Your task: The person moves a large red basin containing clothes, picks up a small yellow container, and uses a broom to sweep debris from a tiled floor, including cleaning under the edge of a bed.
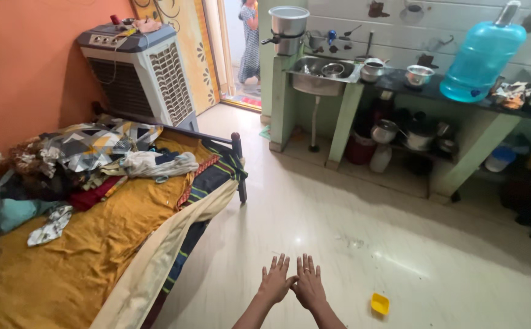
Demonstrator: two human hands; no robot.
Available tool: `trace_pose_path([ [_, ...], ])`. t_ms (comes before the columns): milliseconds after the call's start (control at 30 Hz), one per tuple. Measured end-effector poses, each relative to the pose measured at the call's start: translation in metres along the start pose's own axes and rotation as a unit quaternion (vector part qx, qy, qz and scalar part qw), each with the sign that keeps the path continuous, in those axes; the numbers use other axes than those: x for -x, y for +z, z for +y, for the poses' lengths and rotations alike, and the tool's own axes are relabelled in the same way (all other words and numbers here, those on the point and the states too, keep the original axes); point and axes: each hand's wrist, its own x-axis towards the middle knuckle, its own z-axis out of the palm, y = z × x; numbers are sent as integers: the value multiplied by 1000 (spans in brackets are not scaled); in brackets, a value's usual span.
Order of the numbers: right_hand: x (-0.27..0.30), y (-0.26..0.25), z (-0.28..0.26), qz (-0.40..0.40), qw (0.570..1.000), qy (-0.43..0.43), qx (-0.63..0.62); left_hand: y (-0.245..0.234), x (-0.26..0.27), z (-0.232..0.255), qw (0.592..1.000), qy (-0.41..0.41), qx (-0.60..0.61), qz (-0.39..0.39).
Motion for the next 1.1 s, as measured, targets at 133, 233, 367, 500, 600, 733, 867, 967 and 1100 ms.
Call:
trace_pose_path([
  [133,-44,-10,7,-13,999,12,29,-14,-34,-8,999,-4,-11,-30],
  [233,-60,-9,16,-7,999,18,25,-22,-56,-12,1000,-2,-4,-22],
  [367,-79,-16,25,16,999,41,27,-36,-84,-10,999,25,-12,-39],
  [500,-96,-19,33,21,996,86,15,-39,-120,-9,995,85,-18,-51],
  [600,-101,-11,39,69,991,113,29,-30,-146,-12,989,124,-24,-70],
  [733,-112,-6,14,45,978,204,8,-42,-169,-21,976,194,-21,-96],
  [867,-110,-10,-6,60,960,272,-10,-57,-174,-31,961,237,-34,-136],
  [967,-107,4,-23,65,948,308,-34,-56,-179,-40,948,261,-50,-174],
  [1100,-87,20,-39,77,931,352,-54,-42,-172,-46,931,280,-58,-225],
])
